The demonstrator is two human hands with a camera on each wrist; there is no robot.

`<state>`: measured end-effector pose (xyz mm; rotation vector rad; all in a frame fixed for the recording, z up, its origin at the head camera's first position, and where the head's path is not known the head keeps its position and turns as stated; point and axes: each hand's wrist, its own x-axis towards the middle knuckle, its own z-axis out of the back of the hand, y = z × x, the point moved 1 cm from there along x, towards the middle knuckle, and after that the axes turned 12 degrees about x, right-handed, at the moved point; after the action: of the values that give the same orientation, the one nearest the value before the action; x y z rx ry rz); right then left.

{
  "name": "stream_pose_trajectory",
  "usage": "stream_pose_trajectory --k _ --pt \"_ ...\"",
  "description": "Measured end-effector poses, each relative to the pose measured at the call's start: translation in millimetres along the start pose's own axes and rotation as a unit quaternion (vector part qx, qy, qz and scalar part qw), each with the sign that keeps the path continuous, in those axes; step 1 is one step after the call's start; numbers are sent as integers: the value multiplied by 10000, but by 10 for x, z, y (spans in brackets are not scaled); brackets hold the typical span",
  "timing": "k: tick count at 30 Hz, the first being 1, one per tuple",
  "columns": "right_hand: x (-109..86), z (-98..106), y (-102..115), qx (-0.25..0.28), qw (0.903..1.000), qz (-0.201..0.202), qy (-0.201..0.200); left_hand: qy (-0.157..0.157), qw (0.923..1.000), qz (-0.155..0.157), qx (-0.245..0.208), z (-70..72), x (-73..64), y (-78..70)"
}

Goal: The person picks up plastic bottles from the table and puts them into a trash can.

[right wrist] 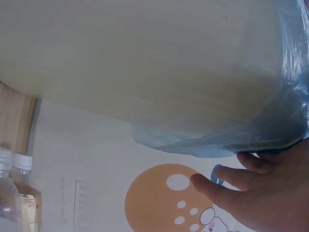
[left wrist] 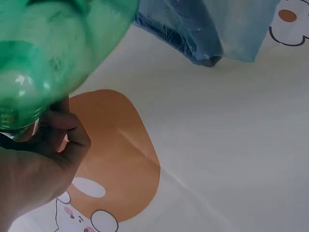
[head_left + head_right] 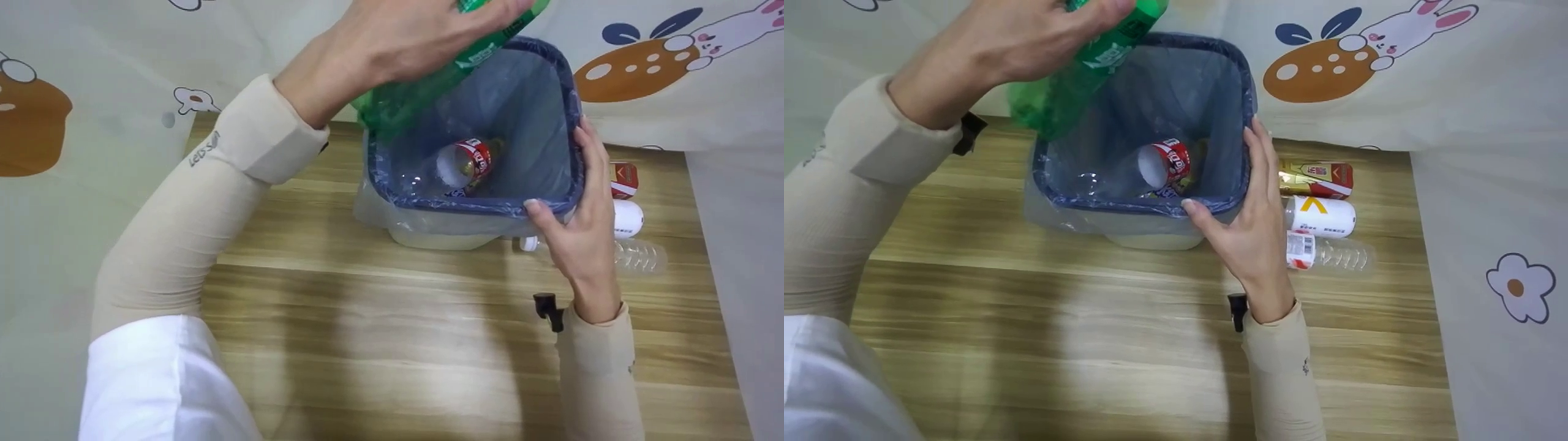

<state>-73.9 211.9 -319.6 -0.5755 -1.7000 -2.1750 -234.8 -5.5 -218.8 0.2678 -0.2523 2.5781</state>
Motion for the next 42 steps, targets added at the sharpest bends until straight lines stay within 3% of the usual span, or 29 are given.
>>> stream_pose_trajectory --k 10,17,23,27,32,42 --pt "2 14 46 -55 9999 77 -71 -69 9990 -433 94 -23 15 -10" --pt "-17 13 3 -64 10000 -8 -3 318 9994 -121 -33 -52 -53 -6" --pt "-36 11 -100 -49 10000 -7 -29 296 9993 -240 19 -125 -132 74" --pt "-31 -13 -46 -82 10000 53 -1 395 9991 -75 -99 -223 -222 181" --pt "-22 -36 43 -85 10000 20 9 325 9984 70 -452 -327 -353 276" --pt "-8 -29 51 -44 10000 65 24 11 9986 -26 -536 -353 -475 287"
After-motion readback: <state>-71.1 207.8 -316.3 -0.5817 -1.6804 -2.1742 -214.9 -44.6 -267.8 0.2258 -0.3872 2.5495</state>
